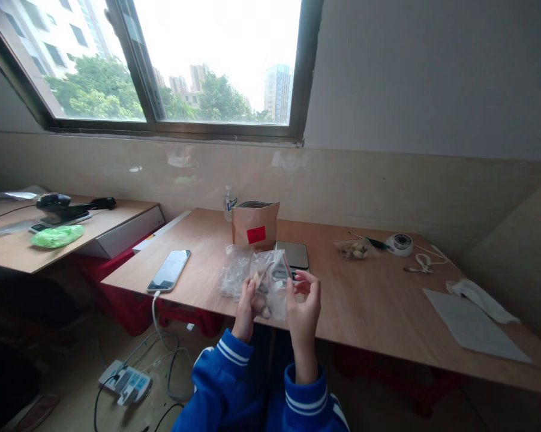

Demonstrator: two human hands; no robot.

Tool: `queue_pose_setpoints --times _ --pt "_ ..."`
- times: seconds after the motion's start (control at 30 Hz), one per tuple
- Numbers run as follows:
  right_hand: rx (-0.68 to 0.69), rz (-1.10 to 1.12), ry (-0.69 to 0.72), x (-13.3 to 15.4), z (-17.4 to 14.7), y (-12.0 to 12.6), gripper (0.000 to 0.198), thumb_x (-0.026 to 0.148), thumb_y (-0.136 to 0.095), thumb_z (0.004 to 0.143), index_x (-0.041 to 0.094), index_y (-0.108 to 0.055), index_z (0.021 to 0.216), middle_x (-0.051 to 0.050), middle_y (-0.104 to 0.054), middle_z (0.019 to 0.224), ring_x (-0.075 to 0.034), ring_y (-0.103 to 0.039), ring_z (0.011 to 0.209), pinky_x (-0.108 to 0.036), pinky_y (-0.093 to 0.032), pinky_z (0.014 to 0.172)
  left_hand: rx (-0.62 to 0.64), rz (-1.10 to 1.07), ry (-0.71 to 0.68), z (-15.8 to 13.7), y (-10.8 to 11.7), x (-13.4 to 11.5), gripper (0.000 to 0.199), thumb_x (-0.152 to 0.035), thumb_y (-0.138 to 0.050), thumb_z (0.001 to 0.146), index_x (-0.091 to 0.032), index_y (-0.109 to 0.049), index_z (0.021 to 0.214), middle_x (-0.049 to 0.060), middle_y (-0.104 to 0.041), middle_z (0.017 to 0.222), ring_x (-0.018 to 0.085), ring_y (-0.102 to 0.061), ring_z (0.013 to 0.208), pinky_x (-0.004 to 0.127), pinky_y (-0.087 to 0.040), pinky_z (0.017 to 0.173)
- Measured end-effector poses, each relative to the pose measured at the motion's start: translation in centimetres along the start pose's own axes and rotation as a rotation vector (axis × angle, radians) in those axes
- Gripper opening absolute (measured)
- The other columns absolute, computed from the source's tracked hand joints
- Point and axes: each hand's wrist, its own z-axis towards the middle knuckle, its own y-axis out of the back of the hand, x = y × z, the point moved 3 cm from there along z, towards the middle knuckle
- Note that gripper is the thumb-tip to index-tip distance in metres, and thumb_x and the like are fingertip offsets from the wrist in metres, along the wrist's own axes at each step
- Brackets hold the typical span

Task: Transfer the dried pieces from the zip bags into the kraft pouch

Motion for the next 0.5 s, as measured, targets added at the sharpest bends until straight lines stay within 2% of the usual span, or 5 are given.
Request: queue_pose_setpoints --times 0.07,0.13,0.2,0.33,0.5 --pt "0.148 0.004 0.039 0.3 0.0 -0.1 0.028 0.041 -0.063 0.08 0.019 -0.063 0.097 -0.008 -0.066 0.091 -0.018 -0.063 0.079 -0.034 -0.055 0.076 -0.045 -0.018 -0.023 0.2 0.6 -0.3 0.062 -0.054 -0.056 0.084 -0.023 -0.041 0.135 0.011 -0.061 0.125 0.023 -0.061 0.11 0.038 -0.051 0.091" --pt "0.273 0.003 0.026 -0.1 0.0 -0.3 0.029 0.04 -0.061 0.081 0.018 -0.066 0.099 -0.009 -0.068 0.093 -0.02 -0.065 0.083 -0.036 -0.055 0.079 -0.02 -0.039 -0.038 0.2 0.7 -0.7 0.06 -0.051 -0.057 0.084 -0.024 -0.041 0.135 0.01 -0.058 0.131 0.023 -0.058 0.117 0.037 -0.047 0.097" --pt "0.298 -0.021 -0.015 -1.1 0.1 -0.4 0.034 0.041 -0.061 0.079 0.018 -0.067 0.103 -0.009 -0.069 0.093 -0.021 -0.066 0.083 -0.038 -0.056 0.079 0.011 -0.041 -0.059 0.0 0.6 -1.2 0.055 -0.049 -0.056 0.086 -0.025 -0.043 0.133 0.009 -0.056 0.133 0.021 -0.055 0.12 0.036 -0.044 0.101" --pt "0.386 0.03 -0.162 -3.1 0.0 -0.8 0.044 0.046 -0.066 0.075 0.016 -0.066 0.106 -0.008 -0.069 0.086 -0.02 -0.066 0.071 -0.034 -0.057 0.065 0.089 -0.087 -0.098 -0.4 0.0 -1.7 0.052 -0.046 -0.055 0.087 -0.024 -0.045 0.132 0.008 -0.058 0.132 0.021 -0.055 0.121 0.036 -0.042 0.104" --pt "0.519 0.182 -0.234 -3.0 -0.6 -1.7 0.048 0.047 -0.065 0.077 0.017 -0.062 0.115 -0.005 -0.069 0.083 -0.016 -0.064 0.063 -0.027 -0.053 0.055 0.075 -0.041 -0.133 -0.3 -0.2 -0.8 0.049 -0.046 -0.056 0.087 -0.023 -0.049 0.129 0.008 -0.058 0.132 0.022 -0.053 0.123 0.037 -0.038 0.108"
